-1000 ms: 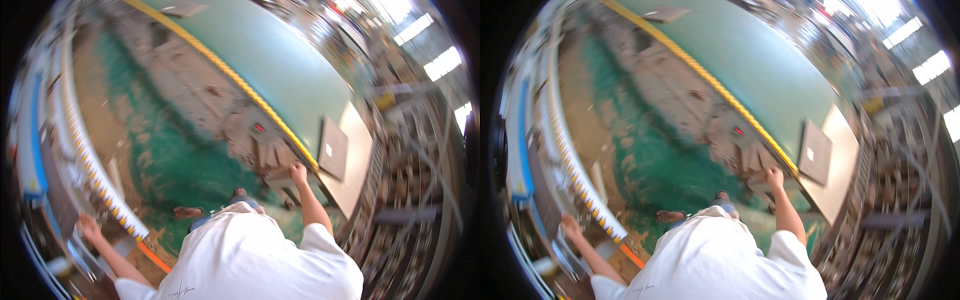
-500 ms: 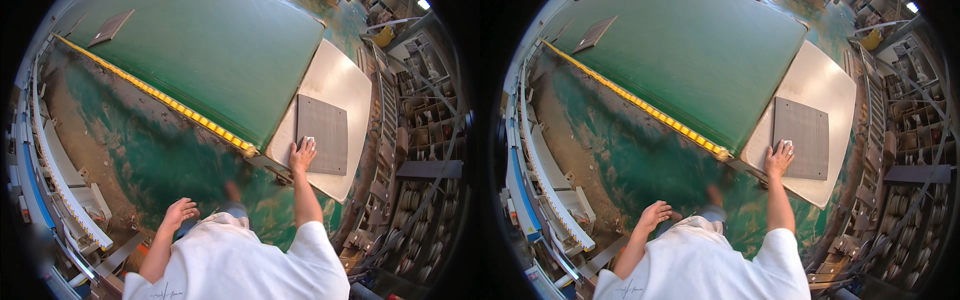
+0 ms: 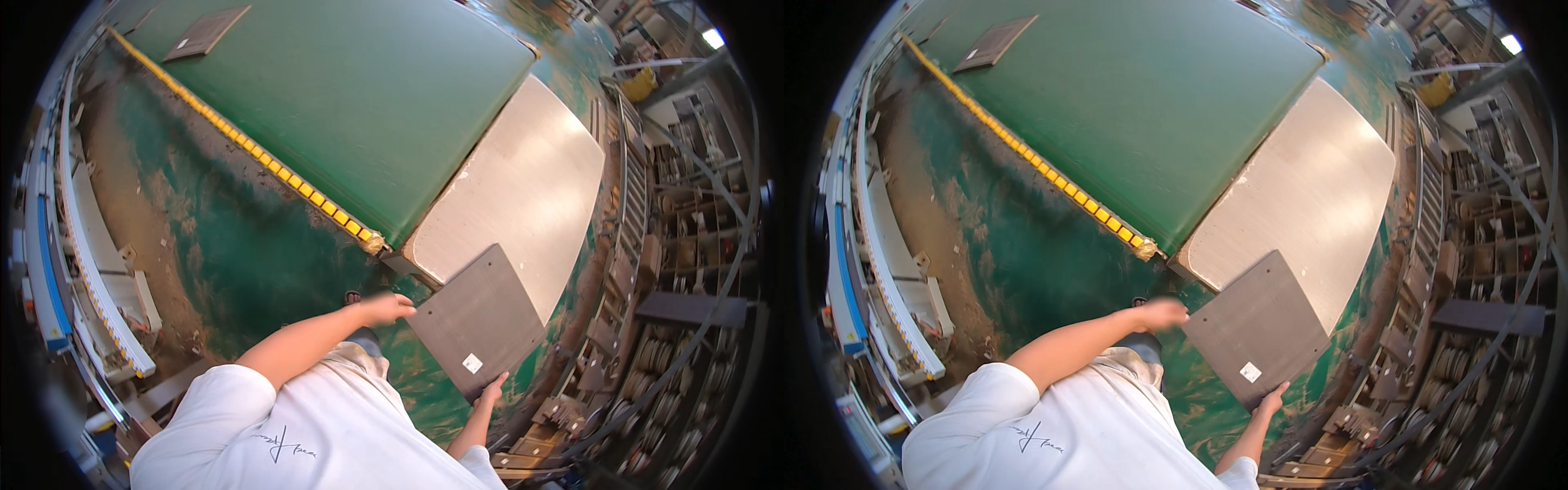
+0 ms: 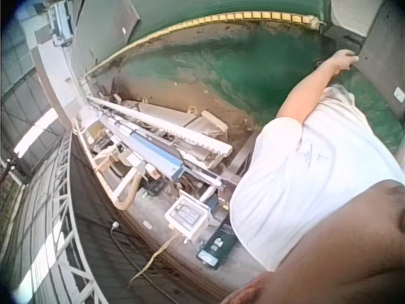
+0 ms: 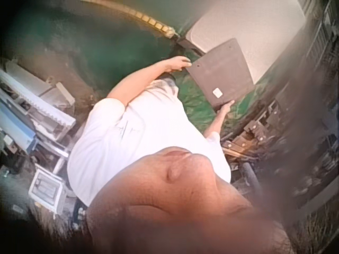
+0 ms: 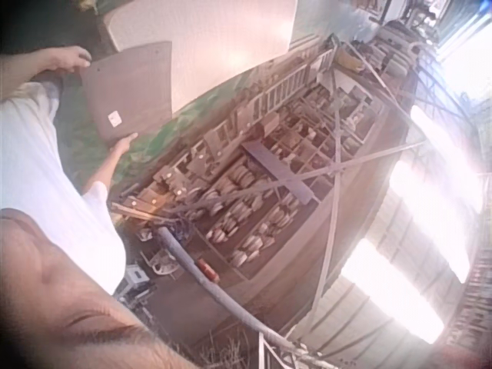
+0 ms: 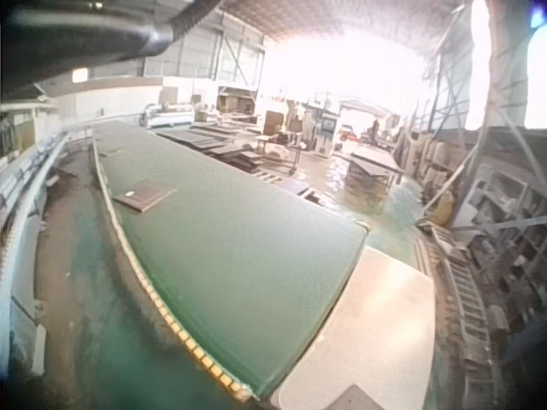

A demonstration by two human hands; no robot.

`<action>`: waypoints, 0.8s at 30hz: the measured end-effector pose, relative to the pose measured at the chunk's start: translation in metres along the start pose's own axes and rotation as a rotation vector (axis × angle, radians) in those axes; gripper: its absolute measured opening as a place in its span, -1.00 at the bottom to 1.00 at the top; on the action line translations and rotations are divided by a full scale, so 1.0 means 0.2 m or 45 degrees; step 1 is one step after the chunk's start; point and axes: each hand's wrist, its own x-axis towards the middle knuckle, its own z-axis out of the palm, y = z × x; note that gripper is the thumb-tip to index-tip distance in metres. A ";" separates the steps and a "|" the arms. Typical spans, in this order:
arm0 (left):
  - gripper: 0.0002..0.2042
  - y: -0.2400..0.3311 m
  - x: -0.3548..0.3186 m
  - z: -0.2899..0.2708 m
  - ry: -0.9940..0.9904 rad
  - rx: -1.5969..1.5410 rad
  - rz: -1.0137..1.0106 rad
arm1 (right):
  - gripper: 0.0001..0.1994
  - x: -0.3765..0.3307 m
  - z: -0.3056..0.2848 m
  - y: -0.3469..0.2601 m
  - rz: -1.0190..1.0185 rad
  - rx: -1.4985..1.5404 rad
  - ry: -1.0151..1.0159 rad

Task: The person picks up a wooden board, places it into an edge banding machine, and then retrieves it from the other side before repeating the process.

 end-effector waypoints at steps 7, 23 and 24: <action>-0.55 -0.02 -0.57 -0.23 0.228 0.239 0.205 | -0.18 -0.35 0.22 -0.14 -0.691 0.141 -0.065; -0.40 -1.90 -2.99 -0.61 2.326 -1.568 0.558 | -0.41 -3.41 1.66 0.41 -1.396 -0.911 -2.362; -0.38 -2.10 -3.06 -0.56 2.362 -1.709 0.394 | -0.45 -3.63 1.68 0.54 -1.358 -1.059 -2.502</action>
